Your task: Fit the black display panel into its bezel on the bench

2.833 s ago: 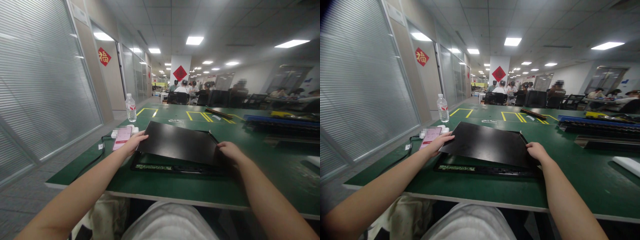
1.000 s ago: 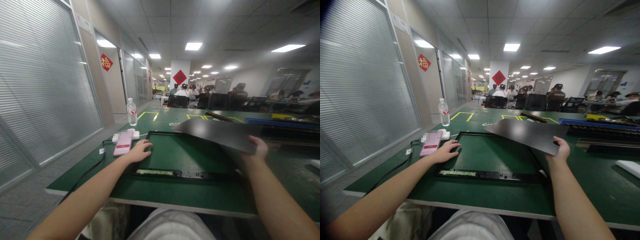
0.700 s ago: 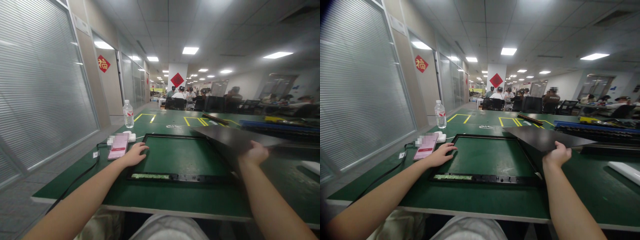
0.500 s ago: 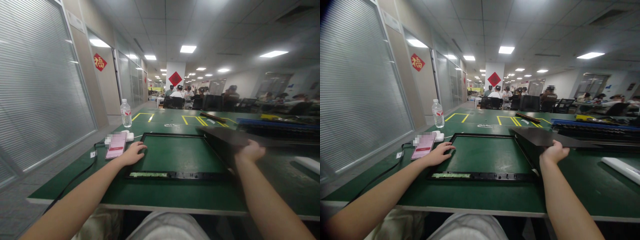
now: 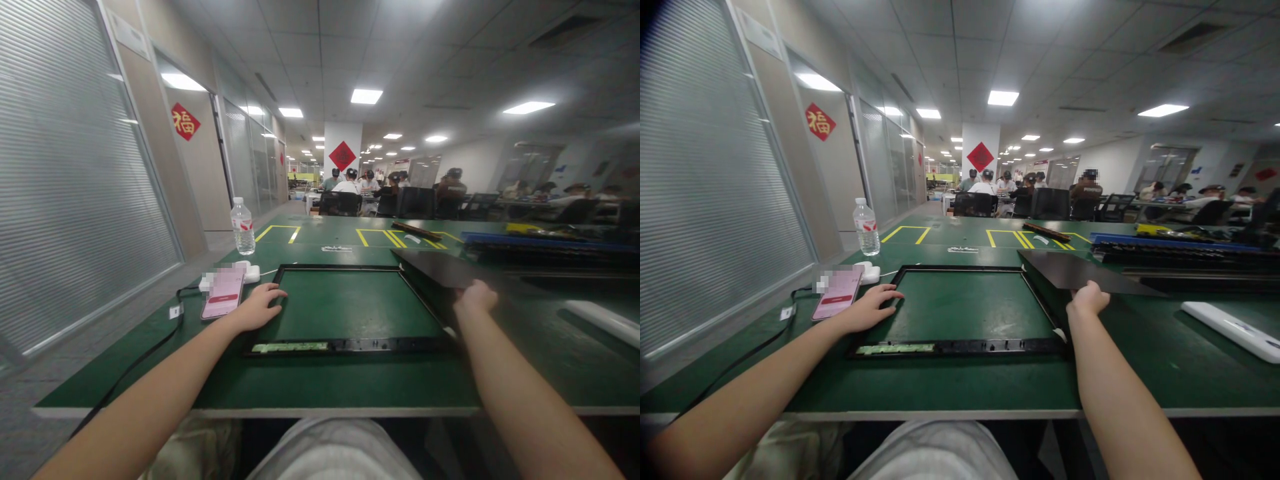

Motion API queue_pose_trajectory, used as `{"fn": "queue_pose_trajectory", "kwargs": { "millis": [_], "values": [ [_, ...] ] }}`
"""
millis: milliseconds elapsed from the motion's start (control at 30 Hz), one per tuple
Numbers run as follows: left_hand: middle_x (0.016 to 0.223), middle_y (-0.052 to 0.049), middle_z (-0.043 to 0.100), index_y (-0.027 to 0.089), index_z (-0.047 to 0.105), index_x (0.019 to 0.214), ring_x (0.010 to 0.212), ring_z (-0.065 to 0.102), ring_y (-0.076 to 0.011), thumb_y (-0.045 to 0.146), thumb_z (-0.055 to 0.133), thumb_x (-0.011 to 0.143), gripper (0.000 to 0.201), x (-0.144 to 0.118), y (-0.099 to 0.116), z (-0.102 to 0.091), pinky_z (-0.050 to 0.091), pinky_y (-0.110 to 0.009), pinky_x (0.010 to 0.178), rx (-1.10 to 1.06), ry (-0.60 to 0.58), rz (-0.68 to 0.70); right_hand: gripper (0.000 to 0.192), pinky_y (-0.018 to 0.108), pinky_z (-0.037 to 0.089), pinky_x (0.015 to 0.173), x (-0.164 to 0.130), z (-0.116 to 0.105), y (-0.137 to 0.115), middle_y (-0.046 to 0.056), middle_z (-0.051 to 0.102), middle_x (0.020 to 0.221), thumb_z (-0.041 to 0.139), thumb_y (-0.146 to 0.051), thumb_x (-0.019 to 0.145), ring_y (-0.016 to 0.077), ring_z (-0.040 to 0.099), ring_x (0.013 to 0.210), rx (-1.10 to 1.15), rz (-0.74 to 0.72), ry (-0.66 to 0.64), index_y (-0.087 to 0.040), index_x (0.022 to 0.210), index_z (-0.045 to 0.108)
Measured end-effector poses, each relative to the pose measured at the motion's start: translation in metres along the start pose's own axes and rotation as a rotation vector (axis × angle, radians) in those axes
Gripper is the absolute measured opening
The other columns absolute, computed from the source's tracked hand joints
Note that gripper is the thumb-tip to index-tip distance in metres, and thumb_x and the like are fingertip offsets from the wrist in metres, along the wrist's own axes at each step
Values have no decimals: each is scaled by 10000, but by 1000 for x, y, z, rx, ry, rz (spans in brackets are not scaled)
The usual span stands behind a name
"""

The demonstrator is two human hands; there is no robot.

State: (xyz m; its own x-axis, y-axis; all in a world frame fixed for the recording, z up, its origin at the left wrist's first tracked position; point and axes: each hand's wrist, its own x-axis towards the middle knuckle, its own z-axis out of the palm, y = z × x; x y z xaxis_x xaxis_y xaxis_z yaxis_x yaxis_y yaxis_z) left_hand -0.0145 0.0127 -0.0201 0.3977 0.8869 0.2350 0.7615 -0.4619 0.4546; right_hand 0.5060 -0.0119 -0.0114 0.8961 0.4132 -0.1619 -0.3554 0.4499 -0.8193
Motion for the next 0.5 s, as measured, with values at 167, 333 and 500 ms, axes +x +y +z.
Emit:
{"fn": "queue_pose_trajectory", "kwargs": {
  "millis": [167,333,500],
  "values": [
    [1369,-126,587,232,740,1118,1335,471,-373,429,601,741,448,2,-2,1,324,-512,1157,20,-6,6,277,270,608,698,0,2,5,-8,657,1019,518,-69,690,142,677,874,-1,-44,117,-230,916,521],
    [1376,-144,576,211,736,1130,1340,467,-371,420,590,745,462,2,-2,2,313,-508,1162,33,-16,4,309,268,607,702,5,0,8,-4,665,1033,512,-18,692,124,678,829,11,42,130,-213,926,567],
    [1351,-134,594,225,743,1102,1323,480,-372,436,598,739,444,1,-1,2,317,-518,1157,6,2,11,340,245,604,689,15,-5,12,-17,679,1040,506,3,729,93,670,756,16,123,93,-213,980,586]
  ]
}}
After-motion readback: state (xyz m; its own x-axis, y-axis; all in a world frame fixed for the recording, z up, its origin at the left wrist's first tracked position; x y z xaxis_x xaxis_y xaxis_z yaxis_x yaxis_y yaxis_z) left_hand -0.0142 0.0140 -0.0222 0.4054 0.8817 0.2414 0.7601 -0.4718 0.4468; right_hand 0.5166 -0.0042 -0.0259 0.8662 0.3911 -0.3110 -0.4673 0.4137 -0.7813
